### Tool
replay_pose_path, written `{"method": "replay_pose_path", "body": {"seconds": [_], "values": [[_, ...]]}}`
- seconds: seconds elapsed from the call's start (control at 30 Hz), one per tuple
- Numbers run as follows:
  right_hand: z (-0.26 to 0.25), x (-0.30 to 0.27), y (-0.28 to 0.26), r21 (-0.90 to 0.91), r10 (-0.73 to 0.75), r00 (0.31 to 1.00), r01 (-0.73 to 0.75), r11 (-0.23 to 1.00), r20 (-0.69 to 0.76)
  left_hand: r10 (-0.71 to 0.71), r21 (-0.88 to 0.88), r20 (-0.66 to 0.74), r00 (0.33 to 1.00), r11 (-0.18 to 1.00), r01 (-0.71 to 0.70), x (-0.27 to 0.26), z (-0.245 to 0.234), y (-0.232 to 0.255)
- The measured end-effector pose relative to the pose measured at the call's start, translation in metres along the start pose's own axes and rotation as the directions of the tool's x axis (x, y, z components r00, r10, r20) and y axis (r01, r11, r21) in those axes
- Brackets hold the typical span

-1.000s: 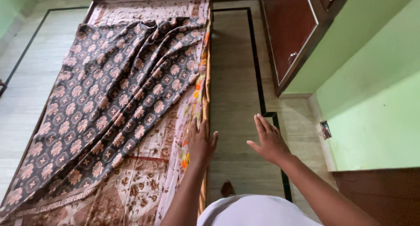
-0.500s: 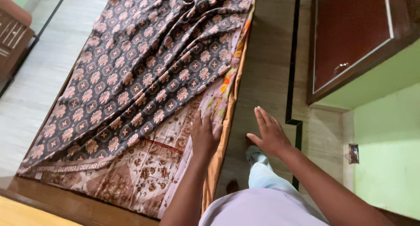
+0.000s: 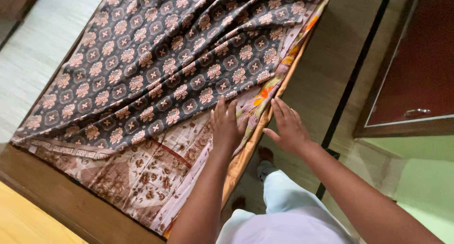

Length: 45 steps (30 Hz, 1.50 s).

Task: The person spreads a patterned sheet over a mattress on a wooden bed, tucks the edges of the sheet under the mattress, and places a floral pillow at the head of the bed.

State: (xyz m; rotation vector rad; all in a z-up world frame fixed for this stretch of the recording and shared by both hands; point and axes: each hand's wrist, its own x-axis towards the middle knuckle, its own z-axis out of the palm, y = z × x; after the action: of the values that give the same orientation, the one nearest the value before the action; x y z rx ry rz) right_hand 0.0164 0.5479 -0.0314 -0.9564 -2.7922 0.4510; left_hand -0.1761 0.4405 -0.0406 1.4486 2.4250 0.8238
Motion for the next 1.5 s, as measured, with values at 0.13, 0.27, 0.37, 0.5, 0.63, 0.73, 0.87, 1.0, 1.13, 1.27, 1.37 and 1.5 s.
{"method": "replay_pose_path", "body": {"seconds": [0.13, 0.27, 0.37, 0.5, 0.63, 0.73, 0.87, 1.0, 1.13, 1.27, 1.37, 1.5], "values": [[0.005, 0.042, 0.028, 0.062, -0.024, 0.999, 0.021, 0.998, 0.035, -0.092, -0.008, -0.008, 0.996, 0.996, 0.092, 0.029, 0.017, -0.002], [0.022, 0.075, 0.062, 0.113, 0.004, 0.995, -0.015, 0.994, 0.096, -0.138, 0.001, -0.028, 0.990, 0.990, 0.138, 0.050, 0.033, -0.007], [0.051, 0.090, 0.095, 0.198, 0.030, 0.997, -0.043, 0.979, 0.070, -0.184, -0.008, -0.020, 0.983, 0.983, 0.184, 0.050, 0.047, -0.016], [0.106, 0.124, 0.142, 0.387, 0.222, 0.970, -0.244, 0.889, 0.100, -0.232, -0.012, -0.036, 0.972, 0.973, 0.232, 0.049, 0.073, -0.036], [0.156, 0.158, 0.189, 0.440, 0.384, 0.915, -0.398, 0.805, 0.125, -0.284, -0.058, 0.017, 0.959, 0.957, 0.284, 0.029, 0.096, -0.051], [0.187, 0.182, 0.209, 0.620, 0.480, 0.866, -0.454, 0.640, 0.139, -0.311, -0.079, 0.056, 0.949, 0.946, 0.315, 0.012, 0.105, -0.061], [0.214, 0.206, 0.239, 0.705, 0.621, 0.656, -0.673, 0.224, 0.428, -0.375, -0.102, 0.103, 0.921, 0.917, 0.385, -0.001, 0.114, -0.074], [0.250, 0.211, 0.251, 0.714, 0.545, 0.675, -0.675, 0.185, 0.497, -0.399, -0.115, 0.115, 0.910, 0.904, 0.411, -0.001, 0.120, -0.082], [0.251, 0.218, 0.237, 0.791, 0.705, 0.682, -0.533, 0.300, 0.193, -0.386, -0.144, 0.105, 0.917, 0.906, 0.398, 0.011, 0.134, -0.083], [0.234, 0.219, 0.234, 0.820, 0.609, 0.680, -0.567, 0.085, 0.407, -0.390, -0.229, 0.088, 0.917, 0.888, 0.399, 0.023, 0.143, -0.085], [0.238, 0.223, 0.248, 0.776, 0.681, 0.611, -0.623, 0.099, 0.404, -0.401, -0.270, 0.049, 0.915, 0.876, 0.399, 0.031, 0.149, -0.092], [0.265, 0.219, 0.269, 0.516, 0.686, 0.700, -0.519, 0.681, -0.201, -0.420, -0.294, 0.033, 0.907, 0.863, 0.410, 0.030, 0.152, -0.097]]}}
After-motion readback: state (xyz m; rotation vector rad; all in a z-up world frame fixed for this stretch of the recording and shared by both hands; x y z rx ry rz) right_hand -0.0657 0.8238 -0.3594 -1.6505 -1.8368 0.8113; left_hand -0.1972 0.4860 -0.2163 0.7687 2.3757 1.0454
